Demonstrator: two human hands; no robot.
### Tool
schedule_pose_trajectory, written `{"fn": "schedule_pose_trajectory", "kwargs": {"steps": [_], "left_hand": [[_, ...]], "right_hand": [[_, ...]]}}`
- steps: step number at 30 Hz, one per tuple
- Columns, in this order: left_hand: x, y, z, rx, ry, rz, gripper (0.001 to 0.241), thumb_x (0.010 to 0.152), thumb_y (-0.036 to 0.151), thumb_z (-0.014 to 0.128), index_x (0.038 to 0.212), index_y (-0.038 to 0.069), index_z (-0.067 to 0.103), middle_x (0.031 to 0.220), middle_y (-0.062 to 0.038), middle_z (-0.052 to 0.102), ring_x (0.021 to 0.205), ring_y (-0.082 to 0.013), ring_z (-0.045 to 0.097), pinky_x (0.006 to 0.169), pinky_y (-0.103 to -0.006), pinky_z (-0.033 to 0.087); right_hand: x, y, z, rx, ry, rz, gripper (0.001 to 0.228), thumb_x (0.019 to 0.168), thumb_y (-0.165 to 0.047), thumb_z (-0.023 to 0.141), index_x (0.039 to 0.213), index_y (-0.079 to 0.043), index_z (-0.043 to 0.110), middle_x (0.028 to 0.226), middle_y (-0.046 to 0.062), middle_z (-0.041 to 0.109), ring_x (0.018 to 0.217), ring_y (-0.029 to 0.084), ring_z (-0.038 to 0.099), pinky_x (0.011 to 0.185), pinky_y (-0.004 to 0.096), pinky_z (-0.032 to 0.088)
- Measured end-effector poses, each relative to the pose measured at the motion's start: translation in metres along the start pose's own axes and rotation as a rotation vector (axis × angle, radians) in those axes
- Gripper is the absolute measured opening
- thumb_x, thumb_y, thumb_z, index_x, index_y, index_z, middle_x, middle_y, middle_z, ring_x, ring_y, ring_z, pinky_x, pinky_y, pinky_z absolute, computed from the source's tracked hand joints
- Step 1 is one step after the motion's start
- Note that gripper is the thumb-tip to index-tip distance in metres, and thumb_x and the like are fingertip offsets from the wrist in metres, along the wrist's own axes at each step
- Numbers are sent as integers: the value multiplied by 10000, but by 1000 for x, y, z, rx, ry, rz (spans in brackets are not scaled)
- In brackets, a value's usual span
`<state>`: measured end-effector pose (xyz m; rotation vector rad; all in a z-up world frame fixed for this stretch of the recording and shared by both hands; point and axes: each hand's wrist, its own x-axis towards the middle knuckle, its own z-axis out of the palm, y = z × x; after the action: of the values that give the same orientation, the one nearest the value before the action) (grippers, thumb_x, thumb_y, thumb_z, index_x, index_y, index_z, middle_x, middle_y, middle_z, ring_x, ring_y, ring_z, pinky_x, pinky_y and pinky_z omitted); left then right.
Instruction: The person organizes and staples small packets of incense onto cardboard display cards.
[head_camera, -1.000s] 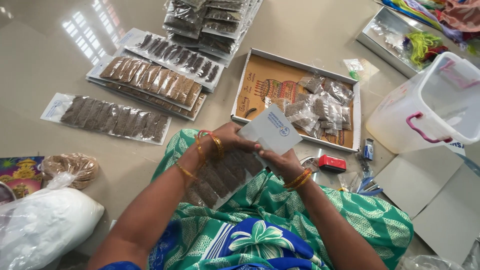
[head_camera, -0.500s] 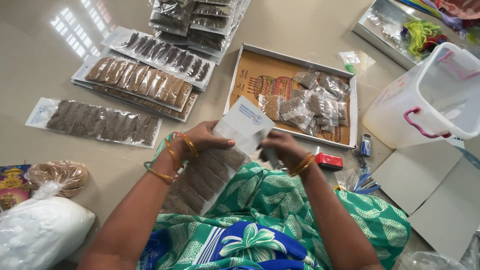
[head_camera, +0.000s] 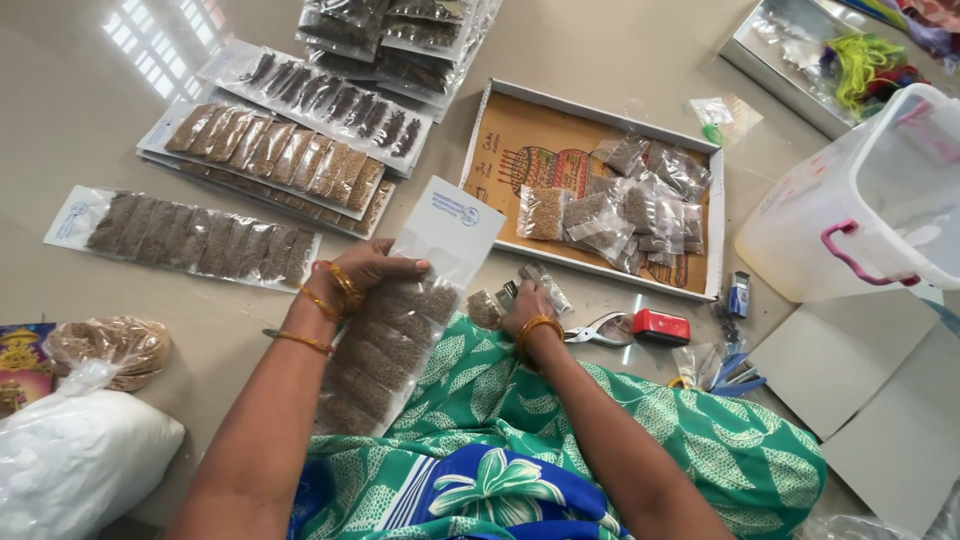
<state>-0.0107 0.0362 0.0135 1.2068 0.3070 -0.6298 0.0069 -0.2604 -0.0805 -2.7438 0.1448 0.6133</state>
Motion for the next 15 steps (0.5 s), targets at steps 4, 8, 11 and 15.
{"fn": "schedule_pose_trajectory", "kwargs": {"steps": [4,8,11,15], "left_hand": [[8,6,9,149,43,-35,662,635,334,918,1165,1,701,1004,-127,772,870,-207,737,796,-303,597],[13,-6,11,257,57,-60,674,682,342,892,1218,-5,677,1081,-144,767,927,-206,742,839,-298,598],[20,-5,9,231,-1,0,654,706,316,887,1223,-23,673,1105,-140,769,961,-195,744,871,-301,605],[18,-1,16,236,-37,26,602,740,306,864,1211,-29,698,1082,-128,776,955,-188,736,866,-313,599]], "right_hand": [[32,20,27,30,-39,73,759,738,-241,919,1342,-44,503,1296,249,571,1186,437,592,1017,495,508],[39,57,40,235,-89,166,647,805,-354,843,1296,-27,576,1134,219,727,1036,349,719,883,448,583],[7,50,-23,264,17,164,647,795,-350,834,1307,-89,537,1114,202,714,934,332,726,761,450,604],[-22,67,-105,344,373,-55,540,872,-220,755,1300,-77,459,1091,222,697,848,333,722,687,437,610]]}}
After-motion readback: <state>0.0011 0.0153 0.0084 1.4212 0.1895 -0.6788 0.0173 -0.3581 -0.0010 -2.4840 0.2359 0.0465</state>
